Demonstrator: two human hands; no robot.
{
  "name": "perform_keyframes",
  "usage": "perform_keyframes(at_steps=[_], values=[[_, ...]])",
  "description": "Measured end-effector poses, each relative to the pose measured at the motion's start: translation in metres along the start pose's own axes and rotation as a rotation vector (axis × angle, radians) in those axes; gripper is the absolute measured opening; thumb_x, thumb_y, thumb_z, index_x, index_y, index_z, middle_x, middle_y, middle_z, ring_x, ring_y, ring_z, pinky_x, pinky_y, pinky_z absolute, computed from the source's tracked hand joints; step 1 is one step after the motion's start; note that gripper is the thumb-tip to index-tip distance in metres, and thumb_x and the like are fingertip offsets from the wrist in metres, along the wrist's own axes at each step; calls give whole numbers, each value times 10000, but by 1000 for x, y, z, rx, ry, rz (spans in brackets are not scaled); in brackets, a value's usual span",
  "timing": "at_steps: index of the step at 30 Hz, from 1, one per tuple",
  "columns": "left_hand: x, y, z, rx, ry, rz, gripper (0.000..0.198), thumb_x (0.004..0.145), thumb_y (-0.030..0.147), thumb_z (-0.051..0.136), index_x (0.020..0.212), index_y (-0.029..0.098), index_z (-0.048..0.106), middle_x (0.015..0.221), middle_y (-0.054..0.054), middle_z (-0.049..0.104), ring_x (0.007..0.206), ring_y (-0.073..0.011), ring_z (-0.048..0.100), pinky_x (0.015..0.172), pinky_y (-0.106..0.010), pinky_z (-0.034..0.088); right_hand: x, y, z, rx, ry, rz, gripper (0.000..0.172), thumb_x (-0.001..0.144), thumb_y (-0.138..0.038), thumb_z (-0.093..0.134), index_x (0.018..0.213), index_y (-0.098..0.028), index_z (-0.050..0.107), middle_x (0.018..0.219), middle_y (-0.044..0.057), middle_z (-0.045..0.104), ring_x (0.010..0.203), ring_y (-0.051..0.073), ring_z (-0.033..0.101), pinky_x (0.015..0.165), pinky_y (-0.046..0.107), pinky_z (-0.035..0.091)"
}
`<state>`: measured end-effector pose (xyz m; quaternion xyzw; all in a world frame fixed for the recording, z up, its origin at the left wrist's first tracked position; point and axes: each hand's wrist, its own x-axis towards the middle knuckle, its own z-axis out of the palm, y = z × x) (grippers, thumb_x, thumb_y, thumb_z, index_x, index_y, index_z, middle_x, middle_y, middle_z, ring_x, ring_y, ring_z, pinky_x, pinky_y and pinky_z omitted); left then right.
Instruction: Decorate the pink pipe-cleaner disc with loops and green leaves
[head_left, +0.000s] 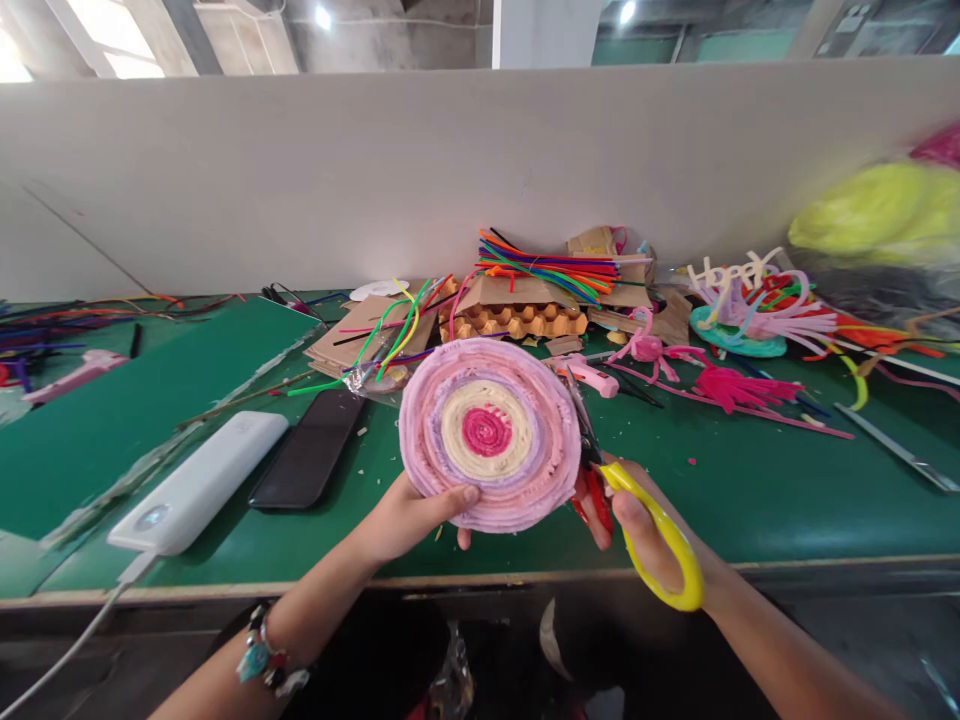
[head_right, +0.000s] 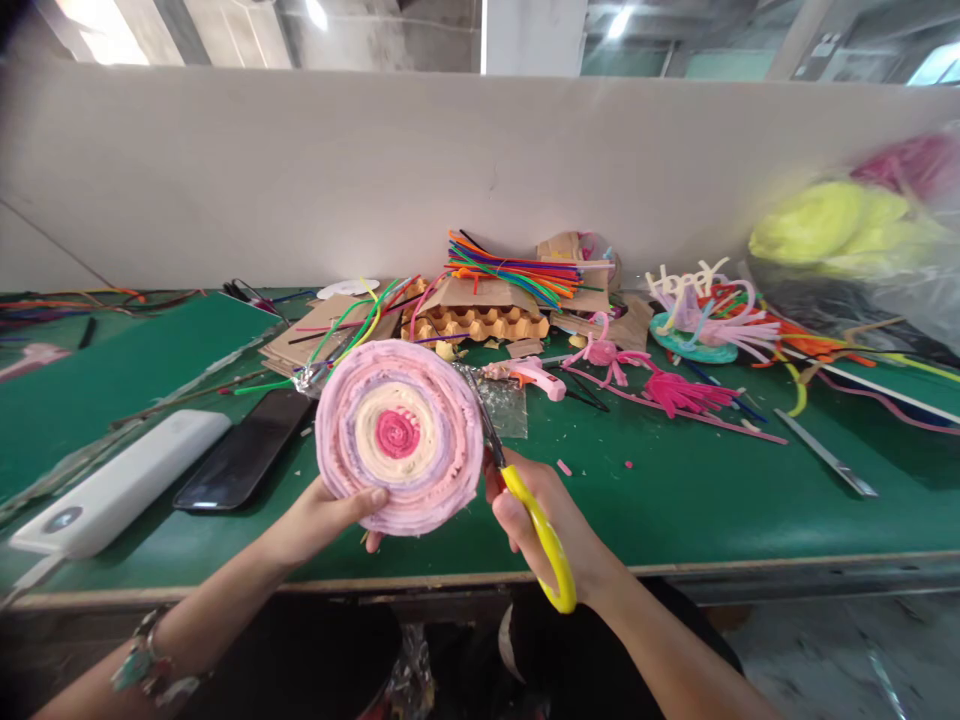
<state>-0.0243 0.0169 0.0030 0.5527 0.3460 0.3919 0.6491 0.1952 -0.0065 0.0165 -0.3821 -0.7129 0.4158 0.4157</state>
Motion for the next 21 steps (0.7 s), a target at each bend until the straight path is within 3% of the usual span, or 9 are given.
perform_keyframes(at_steps=[11,17,21], values=[[0,6,1,-52,21,-15,327,578,404,729,544,113,582,426,-12,573,364,-81,507,386,-169,418,-1,2,4,126,47,288,524,706,-715,370,569,-210,342,368,-92,260,278,41,234,276,180,176],[2,-2,-3,-73,7,19,320,586,397,724,575,113,578,438,-7,569,348,-86,496,358,-179,406,2,5,0,69,-3,-44,478,785,-658,282,697,-205,406,534,-30,392,467,102,358,458,254,325],[2,-2,-5,-57,17,45,323,593,400,717,562,109,582,426,-13,572,358,-91,505,372,-181,421,0,5,-2,17,-51,-70,433,802,-626,303,776,-213,430,613,-13,409,529,116,366,486,257,329]])
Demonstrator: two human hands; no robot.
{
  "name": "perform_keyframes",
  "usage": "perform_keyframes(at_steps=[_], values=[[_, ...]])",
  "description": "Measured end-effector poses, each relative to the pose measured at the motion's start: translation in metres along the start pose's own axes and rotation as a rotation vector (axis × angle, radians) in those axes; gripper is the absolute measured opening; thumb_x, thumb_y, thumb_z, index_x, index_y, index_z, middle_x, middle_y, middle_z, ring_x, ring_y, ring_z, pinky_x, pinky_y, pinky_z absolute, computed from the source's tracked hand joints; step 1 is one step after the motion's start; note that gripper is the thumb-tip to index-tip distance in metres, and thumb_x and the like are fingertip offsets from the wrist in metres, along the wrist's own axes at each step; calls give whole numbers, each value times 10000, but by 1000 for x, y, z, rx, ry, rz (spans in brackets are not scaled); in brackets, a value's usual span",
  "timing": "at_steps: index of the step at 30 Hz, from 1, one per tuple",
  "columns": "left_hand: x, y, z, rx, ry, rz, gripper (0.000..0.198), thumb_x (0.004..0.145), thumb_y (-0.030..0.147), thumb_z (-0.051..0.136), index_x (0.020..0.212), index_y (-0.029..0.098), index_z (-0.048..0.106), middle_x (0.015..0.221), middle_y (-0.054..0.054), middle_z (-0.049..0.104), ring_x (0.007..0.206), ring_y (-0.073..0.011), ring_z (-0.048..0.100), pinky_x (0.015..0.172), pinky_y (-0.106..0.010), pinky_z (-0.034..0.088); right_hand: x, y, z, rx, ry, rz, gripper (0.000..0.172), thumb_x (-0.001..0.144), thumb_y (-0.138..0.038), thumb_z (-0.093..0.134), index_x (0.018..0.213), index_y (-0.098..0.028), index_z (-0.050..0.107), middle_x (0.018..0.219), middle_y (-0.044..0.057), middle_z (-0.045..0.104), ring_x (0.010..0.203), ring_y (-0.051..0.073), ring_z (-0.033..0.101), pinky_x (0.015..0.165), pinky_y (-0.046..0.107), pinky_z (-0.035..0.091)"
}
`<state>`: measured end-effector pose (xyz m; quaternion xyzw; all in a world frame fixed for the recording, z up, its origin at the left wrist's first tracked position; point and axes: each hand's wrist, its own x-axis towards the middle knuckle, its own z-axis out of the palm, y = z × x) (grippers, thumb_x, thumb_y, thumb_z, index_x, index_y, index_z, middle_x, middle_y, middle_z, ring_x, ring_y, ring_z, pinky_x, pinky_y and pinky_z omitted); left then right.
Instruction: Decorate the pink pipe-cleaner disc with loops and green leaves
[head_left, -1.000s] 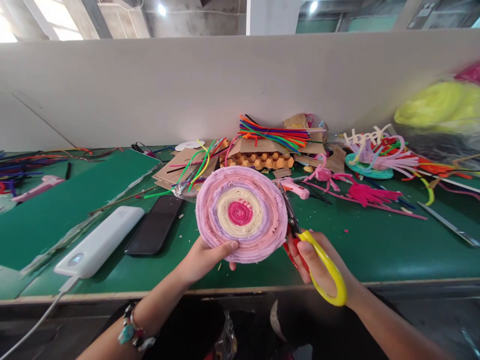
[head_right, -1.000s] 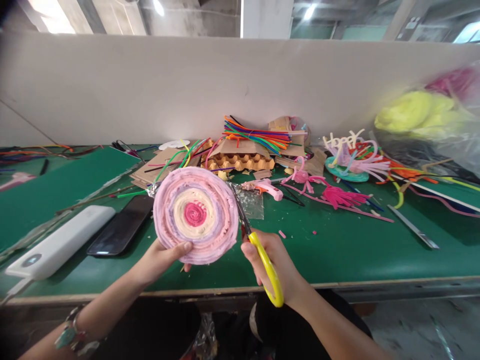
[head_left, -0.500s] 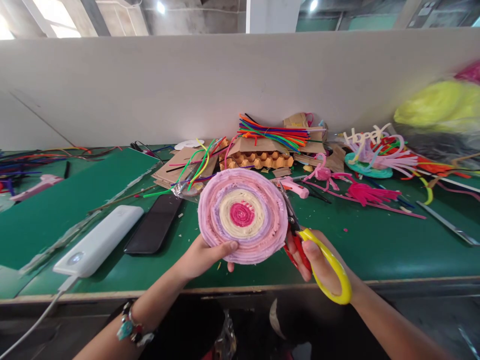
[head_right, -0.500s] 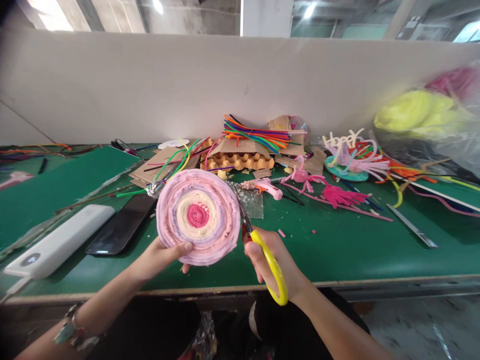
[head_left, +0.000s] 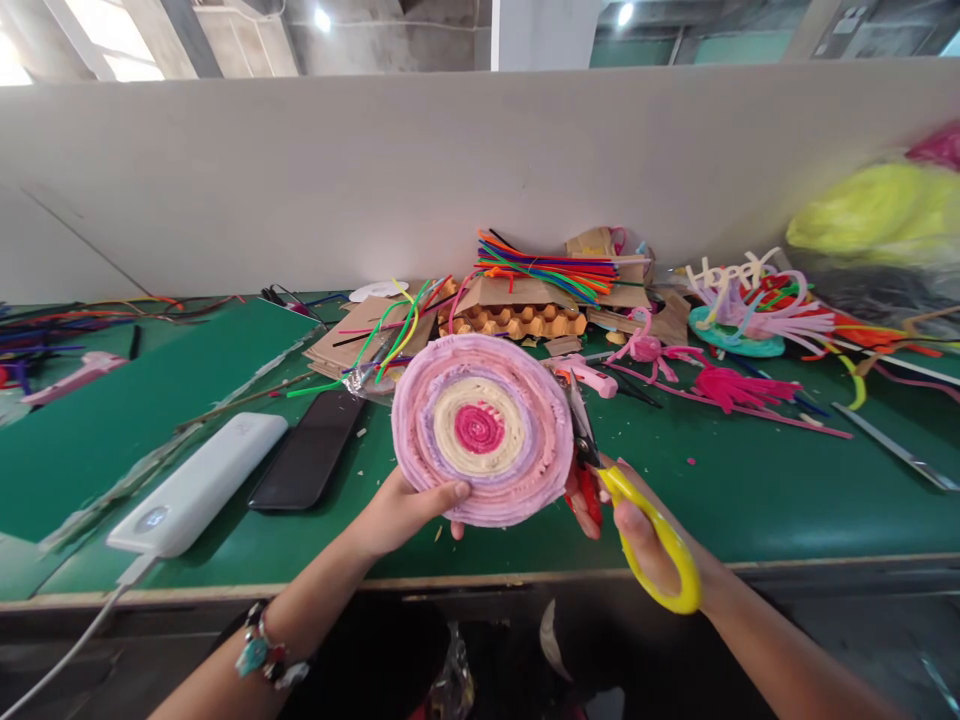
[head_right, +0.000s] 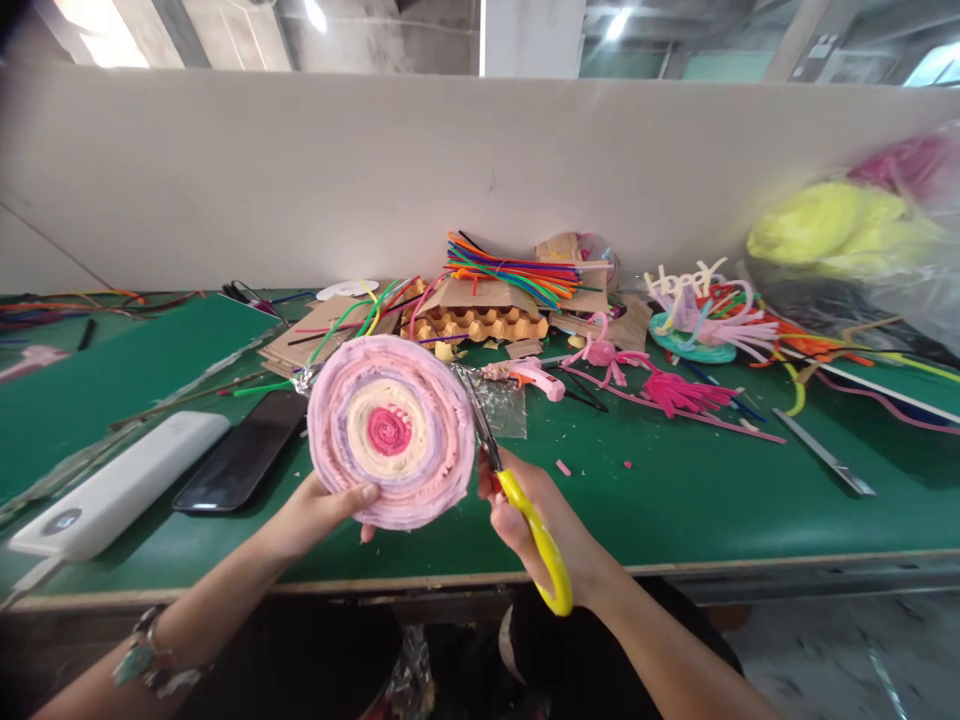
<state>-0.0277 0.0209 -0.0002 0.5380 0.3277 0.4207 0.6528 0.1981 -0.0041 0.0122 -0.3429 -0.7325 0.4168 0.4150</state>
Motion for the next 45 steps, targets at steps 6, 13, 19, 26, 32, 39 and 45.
perform_keyframes(at_steps=[6,13,19,26,32,39,45], values=[[-2,9,2,36,-11,-36,316,575,387,727,551,110,577,420,-6,565,361,-90,510,372,-173,422,1,-3,-1,-57,-26,-61,420,814,-609,307,827,-204,419,584,-33,379,489,94,324,446,230,302],[-2,10,1,54,-15,-44,276,588,361,721,562,115,598,419,-14,572,369,-96,519,382,-178,434,2,-7,-4,-117,-36,9,510,770,-680,286,753,-184,405,561,-41,368,461,77,314,428,227,282],[-4,10,-5,72,-26,-38,218,634,319,699,592,121,615,446,-22,583,397,-116,546,407,-204,477,1,-8,-5,-73,-29,129,551,701,-742,325,660,-194,367,473,-74,300,389,52,239,369,217,199],[-3,9,-4,38,-36,-31,201,630,303,706,620,122,621,470,-20,590,388,-104,540,397,-193,473,2,-5,-1,-29,18,153,522,742,-698,332,568,-206,313,397,-82,257,327,40,217,317,210,153],[-3,5,-4,160,-4,34,243,644,328,684,540,128,590,436,-14,564,377,-91,513,384,-177,440,3,-3,-3,26,40,60,458,788,-638,312,743,-197,426,546,-31,398,440,87,348,387,220,328],[-4,12,-3,237,-116,-64,187,634,296,676,618,146,566,466,3,565,382,-85,501,396,-176,438,10,-9,-4,-31,118,32,383,788,-574,392,830,-209,501,683,26,514,585,145,497,554,270,443],[-4,14,-2,204,-3,-31,246,560,256,724,762,154,628,614,-18,645,544,-130,584,518,-212,503,12,-11,-2,-43,236,223,236,714,-408,558,793,-189,525,572,-25,504,464,98,476,455,213,431]])
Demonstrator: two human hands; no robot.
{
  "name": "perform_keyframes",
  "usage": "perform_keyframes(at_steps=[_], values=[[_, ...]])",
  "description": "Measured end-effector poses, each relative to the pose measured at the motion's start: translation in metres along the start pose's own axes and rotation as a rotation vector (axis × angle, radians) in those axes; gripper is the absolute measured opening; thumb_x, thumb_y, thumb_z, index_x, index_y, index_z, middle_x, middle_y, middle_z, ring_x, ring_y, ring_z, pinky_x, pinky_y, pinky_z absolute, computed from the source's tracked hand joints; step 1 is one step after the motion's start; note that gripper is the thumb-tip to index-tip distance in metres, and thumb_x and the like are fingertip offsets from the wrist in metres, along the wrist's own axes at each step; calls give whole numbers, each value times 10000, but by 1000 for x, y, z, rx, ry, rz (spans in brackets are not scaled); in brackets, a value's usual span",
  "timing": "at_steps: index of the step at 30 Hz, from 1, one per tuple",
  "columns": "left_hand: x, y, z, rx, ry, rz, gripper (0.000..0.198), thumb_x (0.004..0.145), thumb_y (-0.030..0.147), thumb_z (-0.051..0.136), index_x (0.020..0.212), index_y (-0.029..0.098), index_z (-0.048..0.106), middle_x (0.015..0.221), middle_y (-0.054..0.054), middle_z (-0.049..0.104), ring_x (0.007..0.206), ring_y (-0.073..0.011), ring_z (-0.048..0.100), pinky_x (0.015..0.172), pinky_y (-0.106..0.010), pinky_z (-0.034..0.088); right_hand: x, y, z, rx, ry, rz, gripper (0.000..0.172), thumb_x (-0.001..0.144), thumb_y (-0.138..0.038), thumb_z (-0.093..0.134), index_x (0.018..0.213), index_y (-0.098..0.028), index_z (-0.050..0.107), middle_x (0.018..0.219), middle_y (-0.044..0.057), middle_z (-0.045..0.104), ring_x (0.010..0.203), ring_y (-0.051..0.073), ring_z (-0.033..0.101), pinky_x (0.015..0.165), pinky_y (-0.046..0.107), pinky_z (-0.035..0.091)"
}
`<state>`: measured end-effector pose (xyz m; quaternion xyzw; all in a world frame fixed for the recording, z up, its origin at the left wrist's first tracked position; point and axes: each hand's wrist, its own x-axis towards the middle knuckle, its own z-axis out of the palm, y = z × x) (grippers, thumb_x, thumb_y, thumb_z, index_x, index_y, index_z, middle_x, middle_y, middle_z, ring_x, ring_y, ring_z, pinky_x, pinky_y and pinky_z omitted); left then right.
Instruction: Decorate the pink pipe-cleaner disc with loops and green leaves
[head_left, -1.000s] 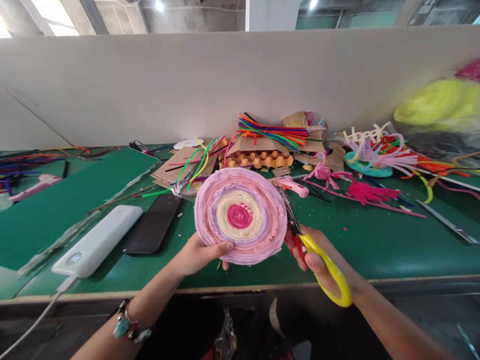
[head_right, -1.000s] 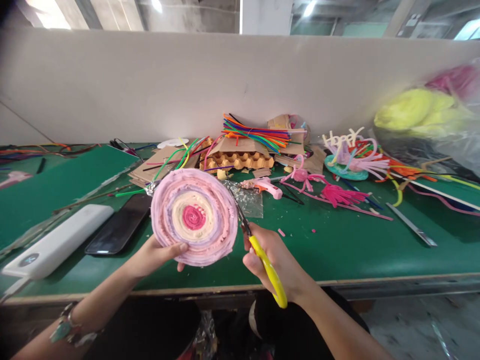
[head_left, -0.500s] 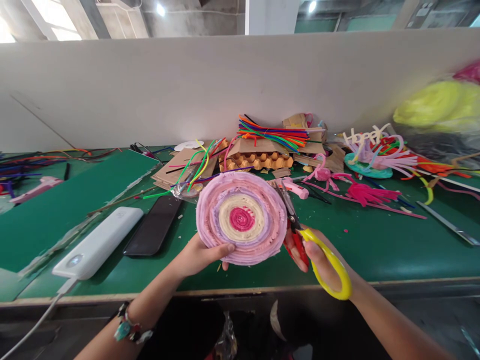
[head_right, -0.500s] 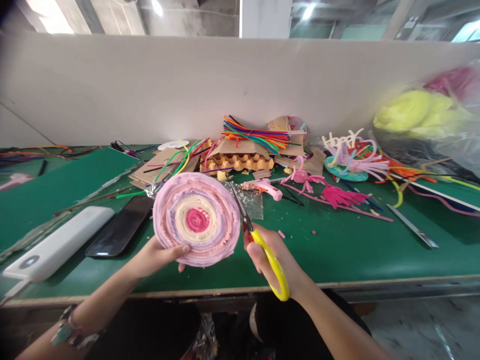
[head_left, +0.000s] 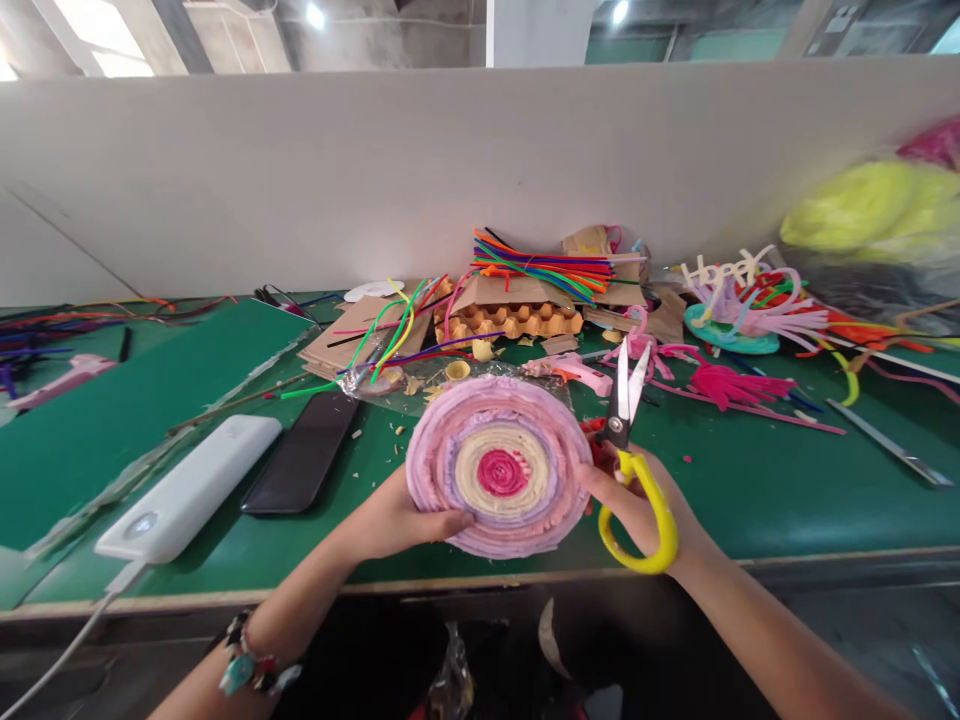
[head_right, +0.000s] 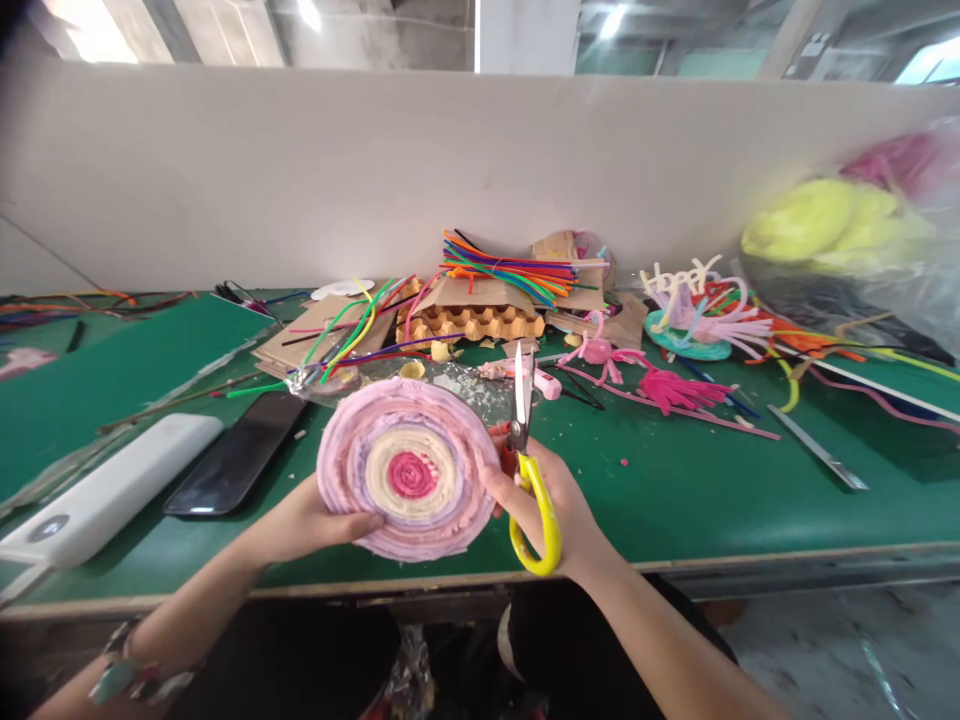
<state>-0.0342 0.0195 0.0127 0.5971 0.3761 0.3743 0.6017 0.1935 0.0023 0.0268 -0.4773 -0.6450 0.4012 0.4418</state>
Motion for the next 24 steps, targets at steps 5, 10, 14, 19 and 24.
perform_keyframes(at_steps=[5,10,14,19,24], values=[[7,-8,3,-142,363,1,337,581,377,720,778,112,654,737,-66,689,652,-169,622,590,-244,514,-5,7,13,76,-55,5,204,743,-383,540,757,-184,497,582,-12,550,502,113,549,482,217,464],[12,-13,17,-317,467,-62,477,599,424,706,949,117,601,791,-73,694,719,-211,645,576,-264,517,-13,10,25,164,-181,18,246,724,-406,580,761,-196,457,612,-13,522,527,113,534,495,228,461],[10,-10,15,-285,552,67,416,628,390,696,913,108,586,821,-66,684,802,-225,638,699,-311,522,-15,4,21,153,-285,-98,311,813,-502,409,832,-195,455,646,-6,475,524,100,449,493,234,429],[8,-7,10,-224,654,180,356,660,386,675,890,133,575,774,-17,656,770,-183,622,705,-280,507,-17,1,17,122,-361,-206,404,829,-572,306,938,-206,439,732,8,431,549,103,346,481,239,347],[7,-8,7,-91,732,244,315,680,386,655,853,137,569,757,0,616,716,-142,582,656,-229,476,-19,4,18,65,-326,-172,417,805,-606,321,870,-205,418,709,5,404,556,112,335,490,249,330]])
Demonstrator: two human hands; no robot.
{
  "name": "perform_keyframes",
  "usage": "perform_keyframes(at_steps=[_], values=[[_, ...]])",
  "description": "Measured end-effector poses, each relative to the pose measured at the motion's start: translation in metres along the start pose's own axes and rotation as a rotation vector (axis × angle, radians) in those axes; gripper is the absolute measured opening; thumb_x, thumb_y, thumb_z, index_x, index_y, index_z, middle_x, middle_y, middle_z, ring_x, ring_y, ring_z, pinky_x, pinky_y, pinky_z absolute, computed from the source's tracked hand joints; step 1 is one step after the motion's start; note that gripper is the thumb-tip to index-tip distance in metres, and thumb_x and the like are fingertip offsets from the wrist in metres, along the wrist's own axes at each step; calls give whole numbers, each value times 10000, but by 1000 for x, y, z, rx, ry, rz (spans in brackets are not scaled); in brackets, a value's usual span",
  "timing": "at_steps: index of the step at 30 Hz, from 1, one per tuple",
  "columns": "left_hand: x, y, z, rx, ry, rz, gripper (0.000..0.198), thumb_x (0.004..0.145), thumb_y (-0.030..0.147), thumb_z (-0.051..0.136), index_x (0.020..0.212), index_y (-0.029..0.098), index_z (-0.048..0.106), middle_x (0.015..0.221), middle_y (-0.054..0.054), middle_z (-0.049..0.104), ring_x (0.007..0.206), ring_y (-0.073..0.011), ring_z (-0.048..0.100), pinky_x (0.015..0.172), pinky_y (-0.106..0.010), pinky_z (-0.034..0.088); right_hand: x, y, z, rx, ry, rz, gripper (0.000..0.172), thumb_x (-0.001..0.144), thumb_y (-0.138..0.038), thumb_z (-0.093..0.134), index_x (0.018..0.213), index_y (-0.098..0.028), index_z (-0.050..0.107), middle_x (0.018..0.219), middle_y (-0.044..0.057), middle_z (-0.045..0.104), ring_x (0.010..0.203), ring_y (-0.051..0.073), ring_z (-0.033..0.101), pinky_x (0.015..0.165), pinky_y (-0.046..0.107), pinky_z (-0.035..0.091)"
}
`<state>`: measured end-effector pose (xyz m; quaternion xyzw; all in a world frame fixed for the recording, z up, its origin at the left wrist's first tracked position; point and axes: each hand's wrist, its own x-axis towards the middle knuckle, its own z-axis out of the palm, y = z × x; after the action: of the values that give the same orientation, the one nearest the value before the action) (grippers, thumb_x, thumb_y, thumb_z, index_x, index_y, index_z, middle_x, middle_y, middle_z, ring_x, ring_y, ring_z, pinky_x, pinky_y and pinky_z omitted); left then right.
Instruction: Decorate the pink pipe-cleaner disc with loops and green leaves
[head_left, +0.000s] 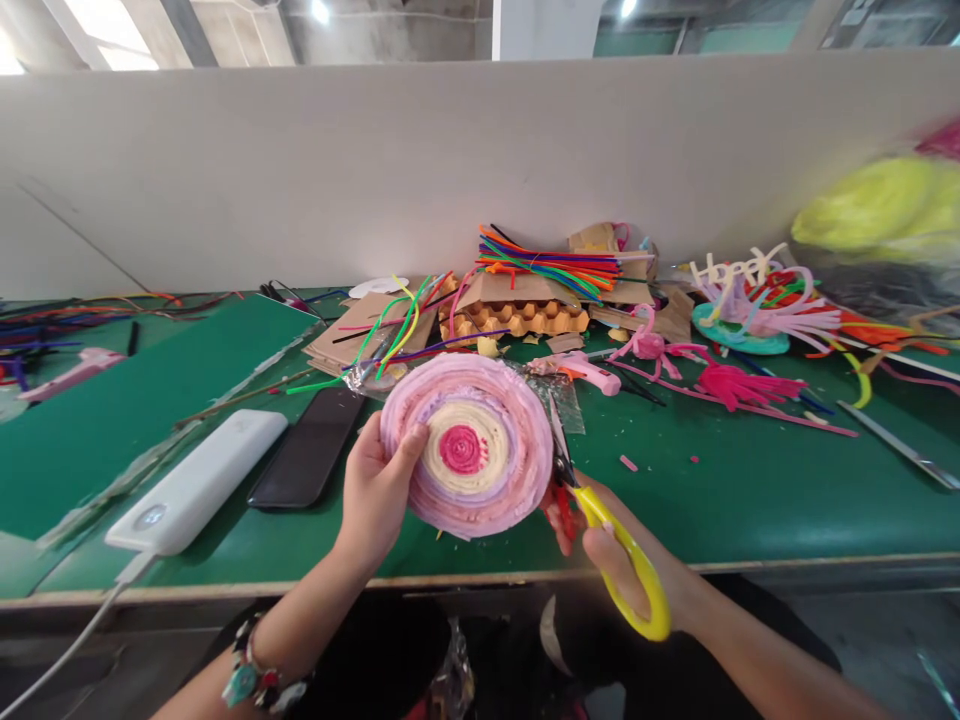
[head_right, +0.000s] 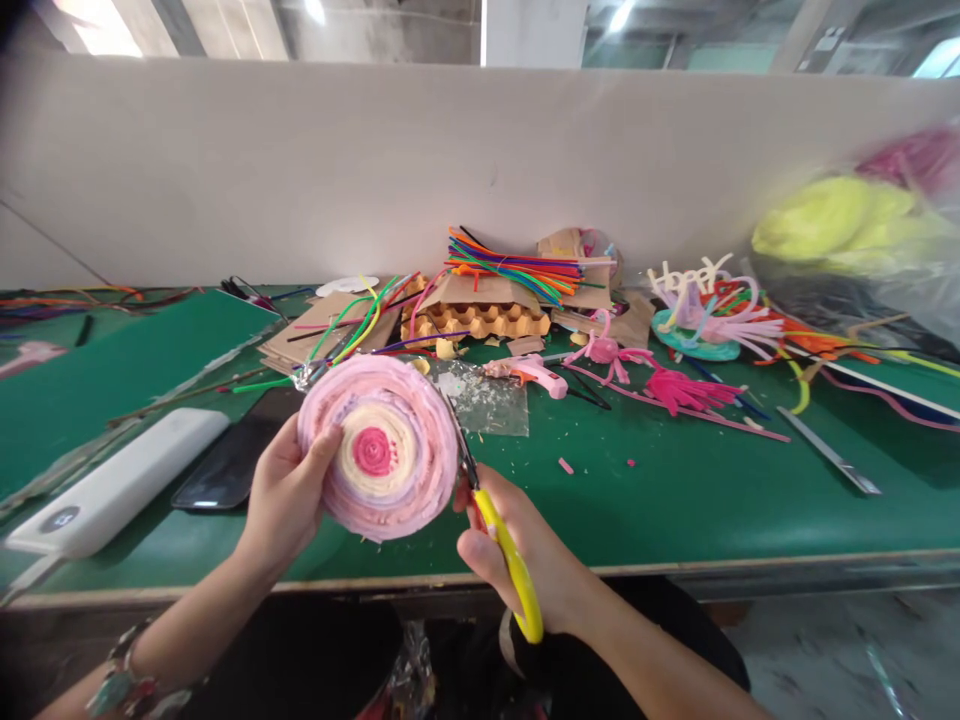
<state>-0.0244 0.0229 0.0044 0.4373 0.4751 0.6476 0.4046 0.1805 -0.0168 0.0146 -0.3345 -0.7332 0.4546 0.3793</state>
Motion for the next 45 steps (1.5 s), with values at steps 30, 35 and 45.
perform_keyframes(at_steps=[30,35,45], values=[[-6,-1,0,202,-30,87,289,738,403,566,871,147,577,807,-25,640,777,-181,580,706,-265,466,-1,3,1,-37,153,100,508,749,-695,307,618,-205,343,432,-72,282,368,57,224,352,218,194],[-7,5,2,243,-38,97,276,728,405,567,837,152,571,771,-19,639,748,-175,583,676,-251,468,4,-3,-2,-138,171,30,479,784,-646,301,604,-210,381,464,-38,345,422,94,308,413,245,255],[-7,7,1,354,-61,97,271,713,422,558,759,156,542,685,-3,582,676,-168,543,627,-261,449,4,-12,-7,-99,123,23,481,788,-647,304,696,-196,444,531,-40,363,424,80,285,417,245,246]])
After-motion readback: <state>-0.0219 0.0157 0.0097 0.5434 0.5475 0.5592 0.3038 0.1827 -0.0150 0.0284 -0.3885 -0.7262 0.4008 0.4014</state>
